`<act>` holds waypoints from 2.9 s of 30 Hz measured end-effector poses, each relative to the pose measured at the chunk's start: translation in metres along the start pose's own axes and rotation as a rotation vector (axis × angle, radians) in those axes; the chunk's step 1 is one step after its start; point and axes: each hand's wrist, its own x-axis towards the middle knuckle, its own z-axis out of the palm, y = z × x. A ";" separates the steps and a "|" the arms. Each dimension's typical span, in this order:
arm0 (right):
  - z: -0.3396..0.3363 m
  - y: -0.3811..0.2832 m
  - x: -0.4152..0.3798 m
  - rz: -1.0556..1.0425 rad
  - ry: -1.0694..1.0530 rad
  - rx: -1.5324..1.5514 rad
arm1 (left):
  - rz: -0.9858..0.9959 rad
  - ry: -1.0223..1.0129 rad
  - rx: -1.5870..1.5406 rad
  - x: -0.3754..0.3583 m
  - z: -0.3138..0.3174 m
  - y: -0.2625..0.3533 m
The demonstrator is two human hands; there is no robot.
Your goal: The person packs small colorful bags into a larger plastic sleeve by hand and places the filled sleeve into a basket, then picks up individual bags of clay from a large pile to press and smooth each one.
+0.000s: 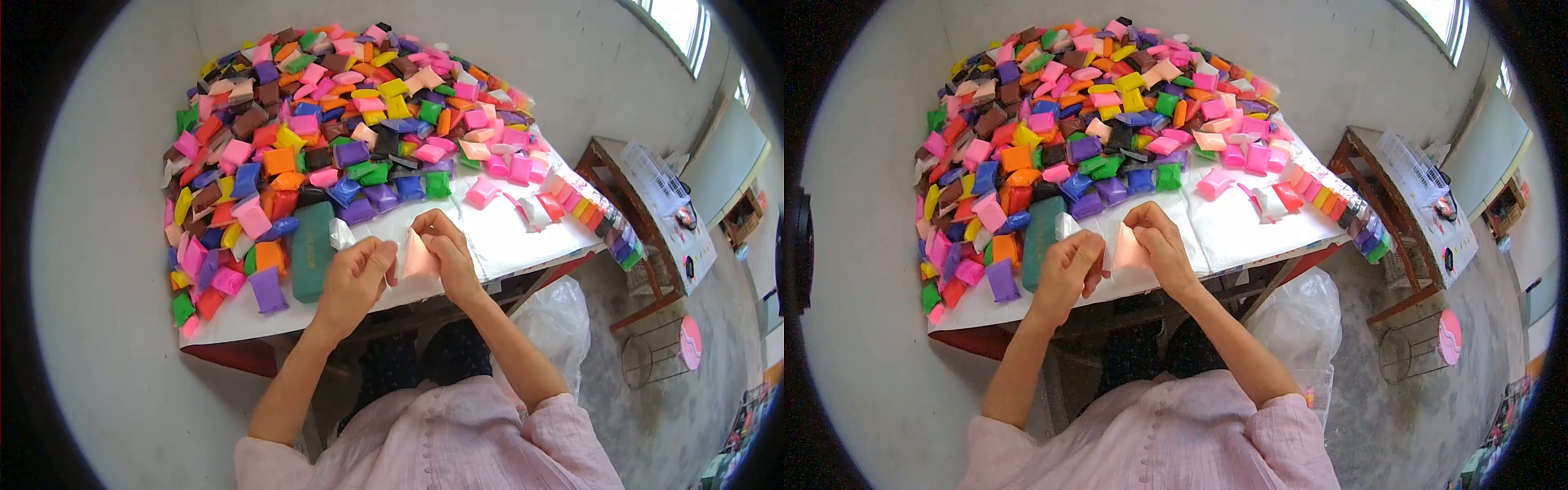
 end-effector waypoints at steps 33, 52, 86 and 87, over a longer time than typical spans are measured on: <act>0.030 0.027 0.051 -0.142 -0.265 -0.608 | 0.198 0.350 0.591 0.015 -0.062 -0.011; 0.029 0.038 0.054 -0.304 -0.307 -0.712 | 0.479 0.066 0.843 0.032 -0.055 -0.022; -0.098 -0.001 0.033 0.009 0.121 -1.226 | 0.675 0.251 0.878 0.002 -0.008 0.007; -0.094 -0.007 0.025 0.004 0.109 -1.196 | 0.661 0.240 0.754 0.000 0.009 0.003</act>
